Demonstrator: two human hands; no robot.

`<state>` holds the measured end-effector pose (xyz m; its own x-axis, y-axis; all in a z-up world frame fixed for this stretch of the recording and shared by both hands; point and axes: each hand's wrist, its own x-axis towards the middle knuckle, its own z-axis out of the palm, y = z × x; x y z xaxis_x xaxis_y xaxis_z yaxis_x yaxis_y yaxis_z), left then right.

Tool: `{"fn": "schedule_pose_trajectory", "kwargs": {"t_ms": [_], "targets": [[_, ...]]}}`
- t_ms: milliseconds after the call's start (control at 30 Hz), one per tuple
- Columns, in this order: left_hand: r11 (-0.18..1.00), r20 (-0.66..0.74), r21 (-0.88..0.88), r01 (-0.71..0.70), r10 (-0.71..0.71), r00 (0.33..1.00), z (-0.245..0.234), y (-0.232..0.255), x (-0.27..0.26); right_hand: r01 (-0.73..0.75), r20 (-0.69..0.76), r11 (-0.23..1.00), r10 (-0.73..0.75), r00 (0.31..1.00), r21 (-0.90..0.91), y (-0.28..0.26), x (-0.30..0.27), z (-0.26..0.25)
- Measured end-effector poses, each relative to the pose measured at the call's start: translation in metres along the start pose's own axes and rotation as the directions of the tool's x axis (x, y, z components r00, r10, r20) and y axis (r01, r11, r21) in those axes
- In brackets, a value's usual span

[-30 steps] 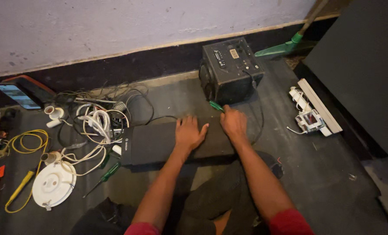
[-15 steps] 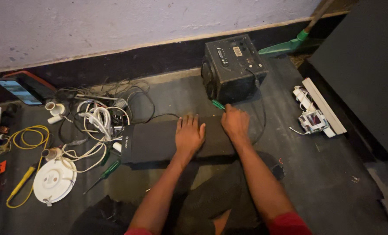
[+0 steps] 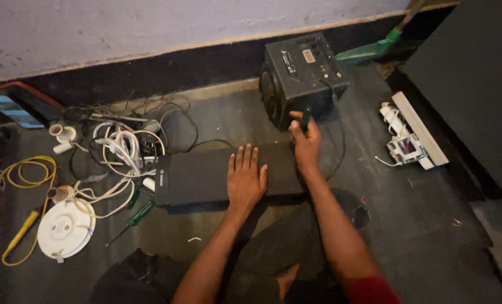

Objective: The person places a black rectangular cover onto a wooden speaker box and secures it. They then use a screwdriver to remove screws from the back panel of a portable radio, opening it to reveal the internal circuit board.

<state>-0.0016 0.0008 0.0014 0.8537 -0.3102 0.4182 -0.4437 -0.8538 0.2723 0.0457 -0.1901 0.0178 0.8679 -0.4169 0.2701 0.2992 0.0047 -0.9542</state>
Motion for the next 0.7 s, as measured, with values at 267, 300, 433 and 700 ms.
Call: {"fn": "schedule_pose_trajectory", "kwargs": {"t_ms": [267,300,433,700], "targets": [[0.970,-0.094,-0.245,0.008,-0.032,0.995,0.017,-0.015,-0.007,-0.446,0.241,0.846,0.387,0.890,0.291,0.002,0.012,-0.015],[0.926,-0.148,-0.373,0.062,-0.125,0.981,0.020,-0.017,-0.008,-0.434,0.225,0.847,0.378,0.898,0.308,0.004,0.011,-0.016],[0.599,-0.157,-0.779,0.185,-0.472,0.867,0.020,-0.024,-0.007,-0.390,0.137,0.877,0.365,0.921,0.282,0.008,0.009,-0.012],[0.459,-0.212,-0.888,-0.020,-0.369,0.905,-0.025,-0.001,0.018,-0.307,0.051,0.928,0.303,0.952,0.211,0.006,-0.001,0.005]]}}
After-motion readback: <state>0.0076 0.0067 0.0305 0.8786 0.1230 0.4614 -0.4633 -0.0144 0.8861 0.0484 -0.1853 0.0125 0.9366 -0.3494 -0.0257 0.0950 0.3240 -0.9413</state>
